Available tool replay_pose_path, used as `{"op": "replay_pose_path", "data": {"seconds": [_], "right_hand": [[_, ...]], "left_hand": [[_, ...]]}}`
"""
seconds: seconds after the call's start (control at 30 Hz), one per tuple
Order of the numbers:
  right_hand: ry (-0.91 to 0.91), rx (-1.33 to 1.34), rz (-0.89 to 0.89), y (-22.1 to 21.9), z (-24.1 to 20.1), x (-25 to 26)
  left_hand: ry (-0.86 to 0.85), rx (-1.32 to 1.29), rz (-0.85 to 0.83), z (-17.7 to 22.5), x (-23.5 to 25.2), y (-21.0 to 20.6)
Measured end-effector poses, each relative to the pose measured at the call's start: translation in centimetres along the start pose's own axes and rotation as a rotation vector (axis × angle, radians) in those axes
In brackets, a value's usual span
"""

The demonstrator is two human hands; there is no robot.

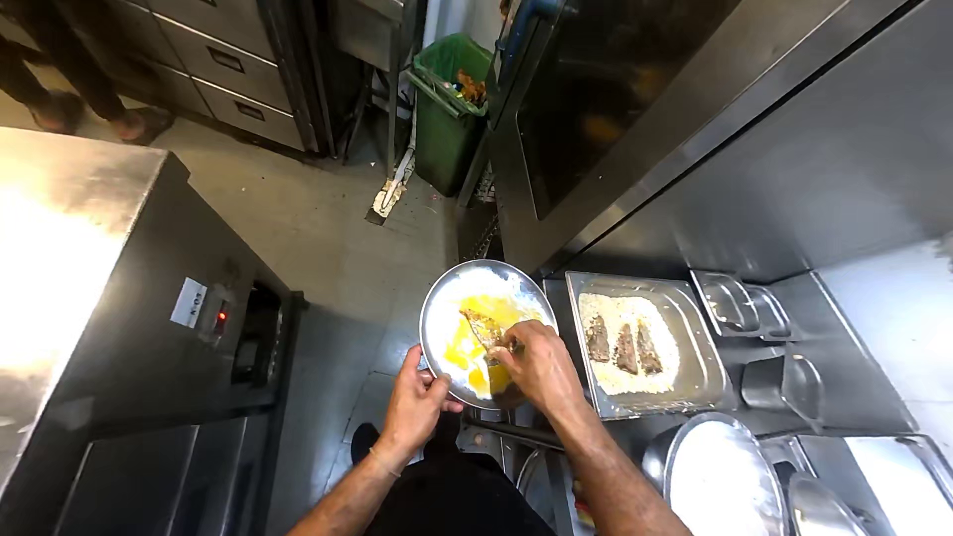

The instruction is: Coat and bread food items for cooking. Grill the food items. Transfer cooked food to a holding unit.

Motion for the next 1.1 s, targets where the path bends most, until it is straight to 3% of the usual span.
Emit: {"op": "replay_pose_path", "data": {"seconds": [0.27,0.33,0.4,0.5,0.57,0.67,0.73,0.8,0.83,0.9,1.1], "right_hand": [[-0.086,-0.024,-0.056,-0.6,-0.3,0.4],[0.087,0.007,0.093,-0.3,-0.3,0.0],[0.375,-0.024,0.197,-0.4,-0.2,-0.6],[0.709,-0.155,0.052,-1.7,0.0,-1.4],[0.784,-0.141,-0.011,-1.6,0.1,-1.2],[0.601,0.229,0.029,1.4,0.2,-0.4],[0.271,0.432,0.024,3.0,1.3,0.0],[-0.066,0.433,-0.063,2.6,3.2,0.4],[-0.142,0.379,-0.103,2.0,3.9,0.5],[-0.153,0.351,-0.112,2.2,4.1,0.4],[0.232,0.442,0.138,10.6,2.0,-1.0]], "left_hand": [[0.011,0.015,-0.01,-0.5,-0.1,-0.3],[0.023,0.008,0.005,-0.5,0.0,-0.5],[0.025,0.009,0.016,-0.4,0.2,-0.5],[0.026,0.031,0.02,-0.3,0.4,-0.4],[0.032,0.051,0.014,-0.3,0.6,-0.3],[0.041,0.036,0.017,-0.6,0.5,-0.2],[0.035,0.022,0.015,-0.6,0.4,-0.1],[0.024,0.014,0.009,-0.5,0.2,0.0],[0.023,0.01,0.003,-0.4,0.1,0.0],[0.026,0.013,-0.001,-0.3,0.2,0.0],[0.046,0.037,0.015,-0.6,0.4,0.2]]}}
Point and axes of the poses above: each hand's wrist, its own x-axis towards the middle knuckle, its own y-axis out of the back of the hand, z = x × y, the point moved 3 cm from there along x, towards the middle knuckle, and after that the axes turned 2 degrees about -x, right-handed, at the moved point
